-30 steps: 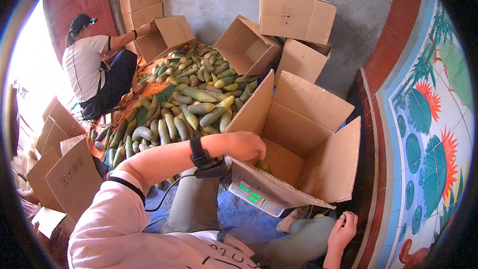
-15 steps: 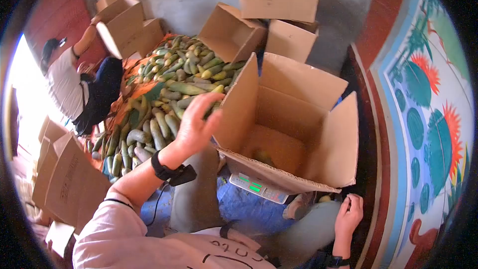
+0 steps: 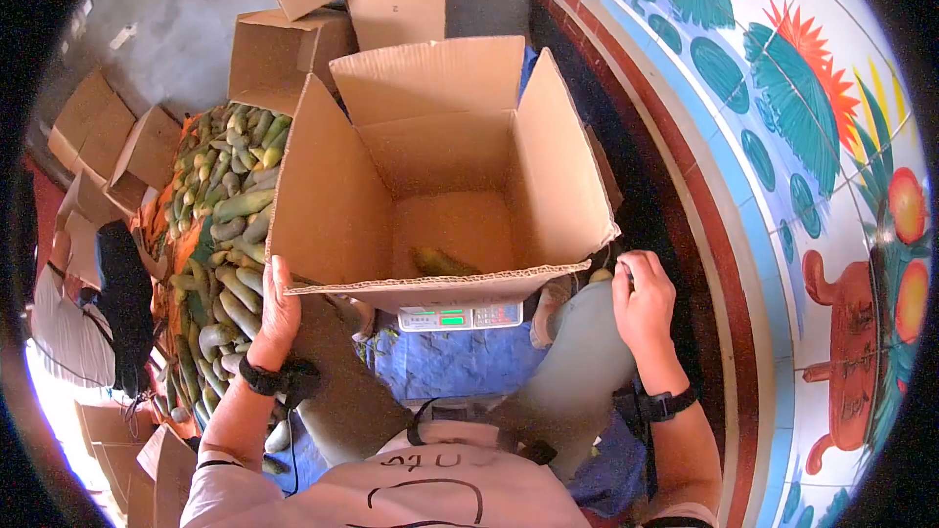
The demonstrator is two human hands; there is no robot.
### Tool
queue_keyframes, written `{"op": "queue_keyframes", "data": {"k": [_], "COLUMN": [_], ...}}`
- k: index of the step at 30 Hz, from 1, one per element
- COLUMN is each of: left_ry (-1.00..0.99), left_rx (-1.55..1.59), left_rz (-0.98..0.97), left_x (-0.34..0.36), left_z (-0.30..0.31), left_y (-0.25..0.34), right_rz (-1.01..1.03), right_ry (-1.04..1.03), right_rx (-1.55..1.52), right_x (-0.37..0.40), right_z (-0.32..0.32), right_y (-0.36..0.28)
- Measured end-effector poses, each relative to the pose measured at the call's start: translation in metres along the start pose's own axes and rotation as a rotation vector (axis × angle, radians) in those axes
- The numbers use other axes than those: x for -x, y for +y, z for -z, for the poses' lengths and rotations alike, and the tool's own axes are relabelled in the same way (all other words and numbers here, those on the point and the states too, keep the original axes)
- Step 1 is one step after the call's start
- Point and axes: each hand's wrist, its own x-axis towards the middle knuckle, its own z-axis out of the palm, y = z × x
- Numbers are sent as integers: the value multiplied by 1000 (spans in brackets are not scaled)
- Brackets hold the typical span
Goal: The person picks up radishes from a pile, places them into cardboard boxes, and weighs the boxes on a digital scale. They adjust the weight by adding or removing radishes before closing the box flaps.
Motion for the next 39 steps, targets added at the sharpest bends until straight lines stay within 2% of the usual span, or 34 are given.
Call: {"op": "queue_keyframes", "data": {"k": [4, 6, 11, 14, 17, 21, 23, 28, 30, 31, 34, 35, 36, 38, 39], "left_ry": [-39, 40, 50, 69, 75, 93, 127, 141, 106, 132, 151, 107, 48, 67, -14], "left_rx": [-33, -29, -112, -149, -102, -57, -18, -90, -197, -91, -86, -319, -227, -193, -40], "left_rz": [107, 61, -16, 36, 180, 181, 30, 34, 236, 105, 111, 213, 235, 117, 43], "left_x": [4, 2, 1, 5, 8, 6, 2, 4, 8, 7, 7, 10, 7, 6, 3], "left_z": [3, -2, -1, -1, 0, -1, 2, -2, 1, 5, -3, 2, -1, -5, -1], "left_y": [-8, -11, -7, -6, -7, -10, -24, -13, -4, -33, -17, -13, 22, 29, 21], "right_rz": [-6, -7, 4, -23, -40, -38, -29, -32, -19, -12, 48, 19, -10, 4, -1], "right_ry": [0, -3, 4, 3, 0, -6, 6, -8, -8, -13, 8, -13, -35, -33, -30], "right_rx": [-27, -23, -10, -42, -63, -62, -50, -60, -65, -35, -5, -8, -10, -15, -3], "right_x": [0, 0, 1, 3, 2, 3, 4, 5, 4, 4, 4, 4, 5, 6, 7], "right_z": [-1, 0, 2, 1, 4, 5, 5, 7, 7, 7, 5, 6, 6, 4, 3], "right_y": [0, 0, 0, 3, 0, 2, 2, 4, 3, 3, 5, 5, 5, 11, 13]}}
